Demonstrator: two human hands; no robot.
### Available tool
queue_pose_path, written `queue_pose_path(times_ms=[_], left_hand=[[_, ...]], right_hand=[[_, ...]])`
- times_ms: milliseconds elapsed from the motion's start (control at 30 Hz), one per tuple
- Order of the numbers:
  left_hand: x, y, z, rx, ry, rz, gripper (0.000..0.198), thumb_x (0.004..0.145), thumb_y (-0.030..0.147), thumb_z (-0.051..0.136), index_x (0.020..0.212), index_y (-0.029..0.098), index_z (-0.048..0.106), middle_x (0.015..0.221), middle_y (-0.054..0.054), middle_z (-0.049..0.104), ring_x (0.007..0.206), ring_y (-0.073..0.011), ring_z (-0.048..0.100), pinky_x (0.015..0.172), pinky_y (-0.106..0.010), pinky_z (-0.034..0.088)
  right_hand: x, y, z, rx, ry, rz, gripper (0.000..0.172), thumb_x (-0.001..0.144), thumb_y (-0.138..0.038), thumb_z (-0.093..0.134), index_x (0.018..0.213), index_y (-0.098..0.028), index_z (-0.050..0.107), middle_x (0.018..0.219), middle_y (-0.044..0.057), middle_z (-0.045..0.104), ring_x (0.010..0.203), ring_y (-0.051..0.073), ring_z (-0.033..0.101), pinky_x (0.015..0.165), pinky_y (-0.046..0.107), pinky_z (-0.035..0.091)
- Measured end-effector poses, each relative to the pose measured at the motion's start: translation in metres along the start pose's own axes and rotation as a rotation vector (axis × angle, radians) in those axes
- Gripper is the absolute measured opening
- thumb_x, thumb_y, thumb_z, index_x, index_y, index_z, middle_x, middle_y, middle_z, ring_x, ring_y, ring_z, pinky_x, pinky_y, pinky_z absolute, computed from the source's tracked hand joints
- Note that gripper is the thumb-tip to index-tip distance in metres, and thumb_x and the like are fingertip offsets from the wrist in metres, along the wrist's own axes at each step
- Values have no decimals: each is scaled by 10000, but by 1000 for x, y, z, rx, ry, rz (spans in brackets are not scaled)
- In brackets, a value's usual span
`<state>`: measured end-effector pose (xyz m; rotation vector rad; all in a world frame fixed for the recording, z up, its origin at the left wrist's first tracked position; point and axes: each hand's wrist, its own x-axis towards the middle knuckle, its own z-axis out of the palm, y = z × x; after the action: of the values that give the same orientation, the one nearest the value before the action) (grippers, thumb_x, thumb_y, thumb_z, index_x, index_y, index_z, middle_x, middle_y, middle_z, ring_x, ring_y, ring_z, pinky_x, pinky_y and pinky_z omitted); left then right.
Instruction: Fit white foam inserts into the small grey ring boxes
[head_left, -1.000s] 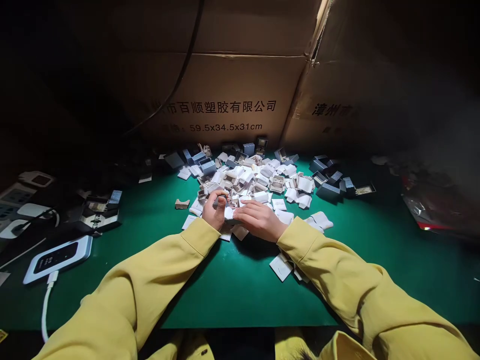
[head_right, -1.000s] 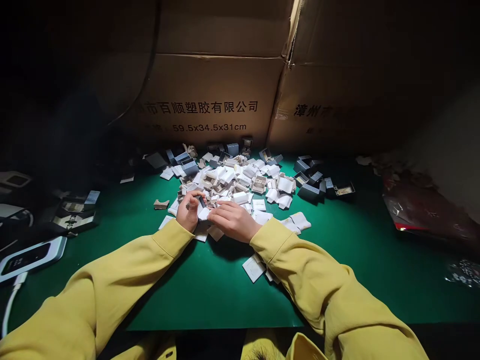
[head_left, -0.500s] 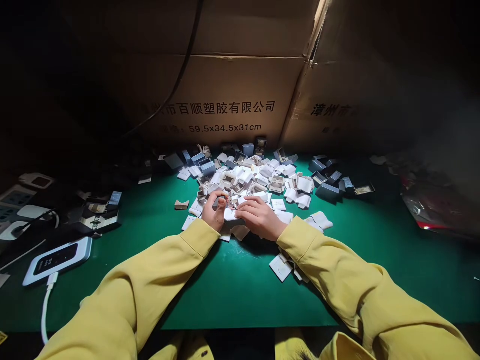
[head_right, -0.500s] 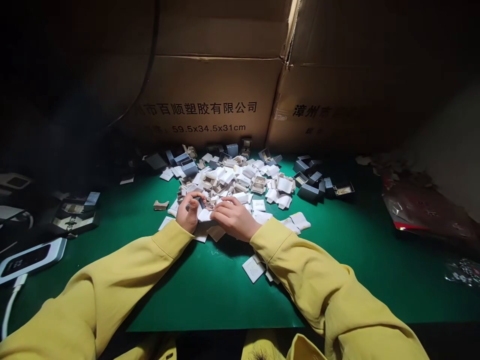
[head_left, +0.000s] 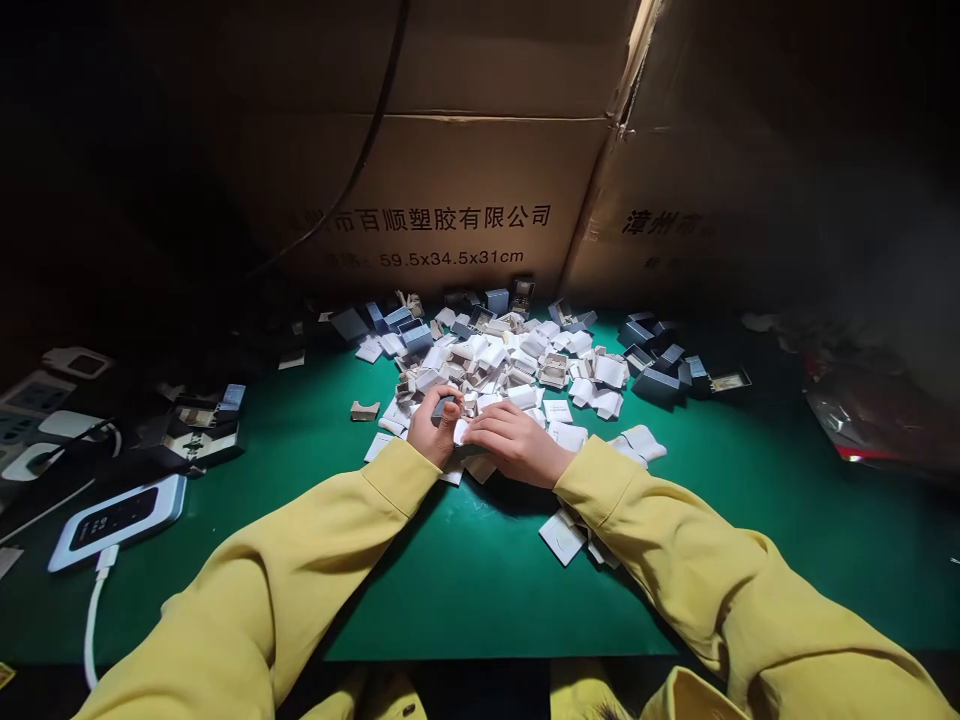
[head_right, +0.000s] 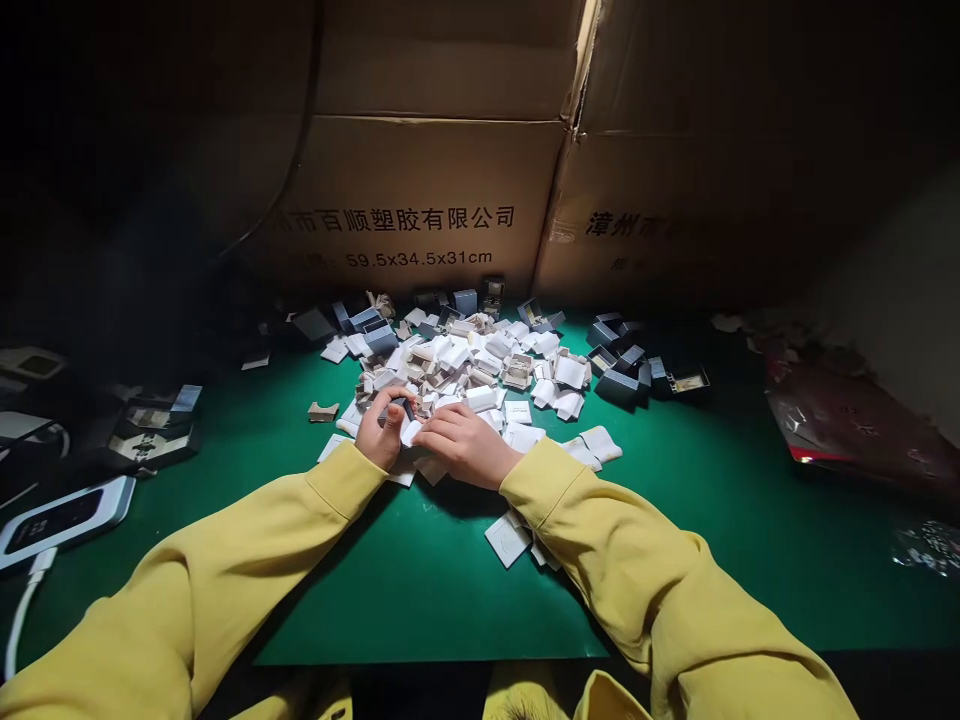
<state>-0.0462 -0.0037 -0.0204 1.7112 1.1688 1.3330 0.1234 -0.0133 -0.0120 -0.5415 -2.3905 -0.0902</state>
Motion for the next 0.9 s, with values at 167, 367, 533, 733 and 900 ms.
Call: queue_pose_path(times_ms=[167,367,533,733,900], left_hand=[[1,-4,0,-63,5,-30,580,741,711,356,863,174,539,755,-38,538,700,-160,539,669,-283,452],[3,-5,3,-461,-41,-17,610,682,716,463,993,193,498,836,-46,571,763,-178,577,749,-348,479],[10,2,1,-845,-143,-291,673,710,726,402,1109,192,491,1079,-113,611,1028,-243,578,851,-413,473],[11,0,-6,-522,-292,-154,484,759,569,494,969,156,635,1032,-113,645,1023,-257,578,921,-422,429],[11,-4,-9,-370,-365,-97,403,752,463,566,1052,199,621,1061,-76,644,1027,-235,581,934,-404,428]], right_hand=[[0,-3,-1,-58,-34,0,170,858,-115,428,935,-156,575,873,70,657,865,157,571,836,352,443],[-2,-1,-7,-92,100,1,214,884,-132,445,1023,-212,586,1014,32,672,1047,152,539,994,408,352],[-6,5,-10,-202,194,66,178,841,-185,562,967,-296,622,1164,6,622,1145,178,477,991,438,336],[-10,9,-12,-229,251,81,132,824,-186,583,836,-302,645,1195,-23,604,1126,198,475,933,439,365],[-10,7,-11,-244,364,150,202,812,-125,572,868,-306,641,1298,-14,521,1122,203,475,910,430,384]])
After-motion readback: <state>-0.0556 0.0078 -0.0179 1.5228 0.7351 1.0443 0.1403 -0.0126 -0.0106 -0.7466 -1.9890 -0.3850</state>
